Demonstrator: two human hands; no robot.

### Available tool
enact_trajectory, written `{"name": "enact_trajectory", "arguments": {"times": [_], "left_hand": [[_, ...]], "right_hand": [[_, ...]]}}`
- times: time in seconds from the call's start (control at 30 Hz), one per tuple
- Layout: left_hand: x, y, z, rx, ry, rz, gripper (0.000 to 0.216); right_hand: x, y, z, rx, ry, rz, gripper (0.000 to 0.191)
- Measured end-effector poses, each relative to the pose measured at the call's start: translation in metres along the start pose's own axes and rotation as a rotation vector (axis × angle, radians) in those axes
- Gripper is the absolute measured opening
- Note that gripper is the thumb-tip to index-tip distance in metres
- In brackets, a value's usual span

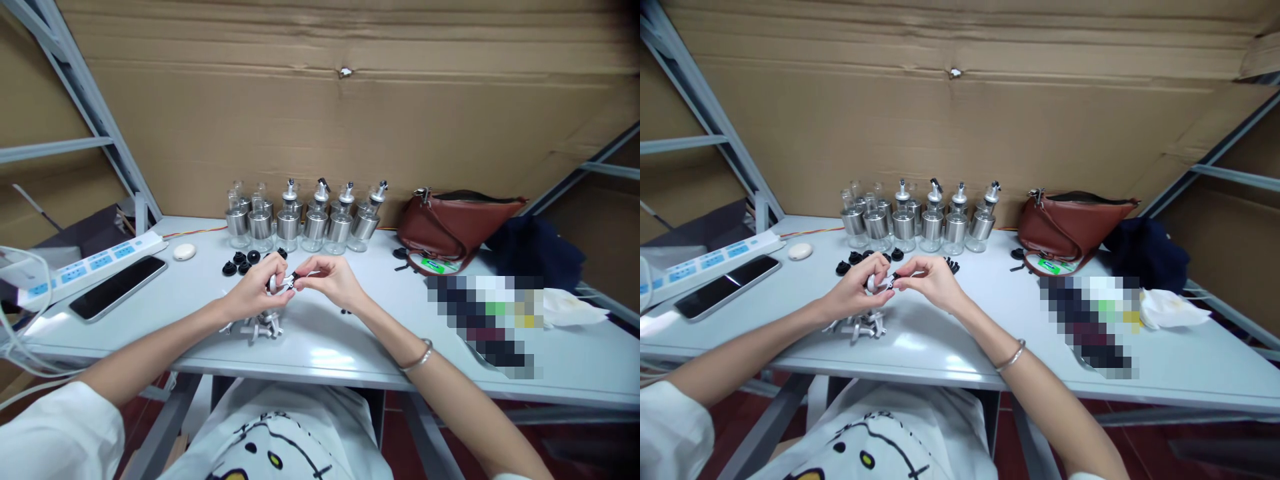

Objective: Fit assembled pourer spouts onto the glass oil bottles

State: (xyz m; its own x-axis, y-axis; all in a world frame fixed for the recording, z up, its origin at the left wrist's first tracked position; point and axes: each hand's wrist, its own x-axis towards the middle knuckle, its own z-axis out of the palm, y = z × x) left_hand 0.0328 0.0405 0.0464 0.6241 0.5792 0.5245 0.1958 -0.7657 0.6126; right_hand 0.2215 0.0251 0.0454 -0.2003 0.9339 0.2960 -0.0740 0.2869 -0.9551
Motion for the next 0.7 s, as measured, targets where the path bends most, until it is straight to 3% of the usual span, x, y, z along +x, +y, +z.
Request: {"name": "enact_trajectory", "arguments": {"times": [0.4, 0.7], "left_hand": [[0.0013, 0.0021, -0.0014, -0.131, -0.036, -0.056, 0.025], [0.0004, 0.0005, 0.0008, -0.287, -0.016, -0.084, 0.043]], "right_hand": [[0.0017, 0.0019, -0.0061, 0.138, -0.121, 0.009, 0.016], [-0.0001, -0.0045, -0.0051, 0.054, -0.115, 0.003, 0.016]]}}
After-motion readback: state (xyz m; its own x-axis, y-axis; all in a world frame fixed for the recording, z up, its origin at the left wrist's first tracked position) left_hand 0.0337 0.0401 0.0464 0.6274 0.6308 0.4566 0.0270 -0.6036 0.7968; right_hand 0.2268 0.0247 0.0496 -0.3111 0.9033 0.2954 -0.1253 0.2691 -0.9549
